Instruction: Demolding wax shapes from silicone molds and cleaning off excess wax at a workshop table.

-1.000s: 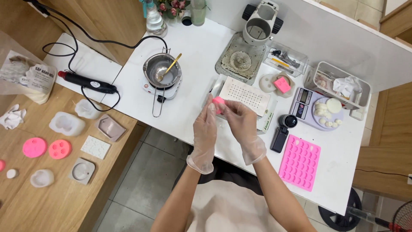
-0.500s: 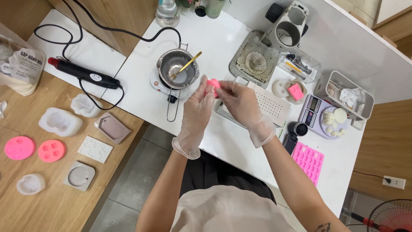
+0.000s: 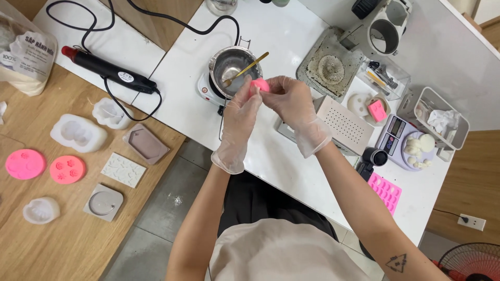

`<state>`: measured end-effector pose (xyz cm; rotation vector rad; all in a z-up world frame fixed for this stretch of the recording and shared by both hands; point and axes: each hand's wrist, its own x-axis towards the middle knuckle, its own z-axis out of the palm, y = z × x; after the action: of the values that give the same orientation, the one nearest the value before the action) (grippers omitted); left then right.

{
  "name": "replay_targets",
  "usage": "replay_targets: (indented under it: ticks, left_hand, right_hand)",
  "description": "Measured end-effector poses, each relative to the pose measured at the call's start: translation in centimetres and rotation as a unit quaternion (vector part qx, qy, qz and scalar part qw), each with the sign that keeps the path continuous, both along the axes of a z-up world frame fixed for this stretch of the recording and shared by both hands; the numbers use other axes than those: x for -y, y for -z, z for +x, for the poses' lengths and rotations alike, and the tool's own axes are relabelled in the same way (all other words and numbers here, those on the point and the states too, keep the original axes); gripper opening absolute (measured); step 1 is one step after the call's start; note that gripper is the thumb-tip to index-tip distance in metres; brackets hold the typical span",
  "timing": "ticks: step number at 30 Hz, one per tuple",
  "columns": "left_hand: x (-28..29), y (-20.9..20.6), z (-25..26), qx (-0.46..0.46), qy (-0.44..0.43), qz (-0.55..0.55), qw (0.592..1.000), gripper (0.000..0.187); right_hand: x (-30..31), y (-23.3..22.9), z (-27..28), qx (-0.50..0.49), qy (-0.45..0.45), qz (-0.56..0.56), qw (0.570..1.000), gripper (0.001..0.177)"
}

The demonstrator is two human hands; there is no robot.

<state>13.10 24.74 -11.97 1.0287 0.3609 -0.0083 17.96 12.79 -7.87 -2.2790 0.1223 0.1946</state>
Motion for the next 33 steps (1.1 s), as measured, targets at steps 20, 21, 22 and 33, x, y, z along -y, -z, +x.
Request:
replay_targets:
  ticks: [20, 21, 22, 33]
  left_hand:
    - [-3.8, 2.3, 5.3, -0.055, -0.037, -0.257, 0.964, 0.050]
    - [-4.1, 2.4, 5.3, -0.056, -0.037, -0.256, 0.964, 0.050]
    - [-4.3, 2.6, 5.3, -0.034, -0.009, -0.280, 0.959, 0.056]
    - [-5.1, 6.6, 6.4, 0.001, 0.065, -0.352, 0.934, 0.059]
  right_hand:
    - [-1.5, 0.4, 4.4, -0.045, 0.048, 0.082, 0.994, 0.029]
    - [-1.4, 0.1, 4.1, -0.046, 0.048, 0.083, 0.994, 0.029]
    - [-1.3, -0.1, 3.9, -0.048, 0.055, 0.121, 0.990, 0.032]
    - [0.4, -0.6, 1.5, -0.051, 0.110, 0.304, 0.945, 0.035]
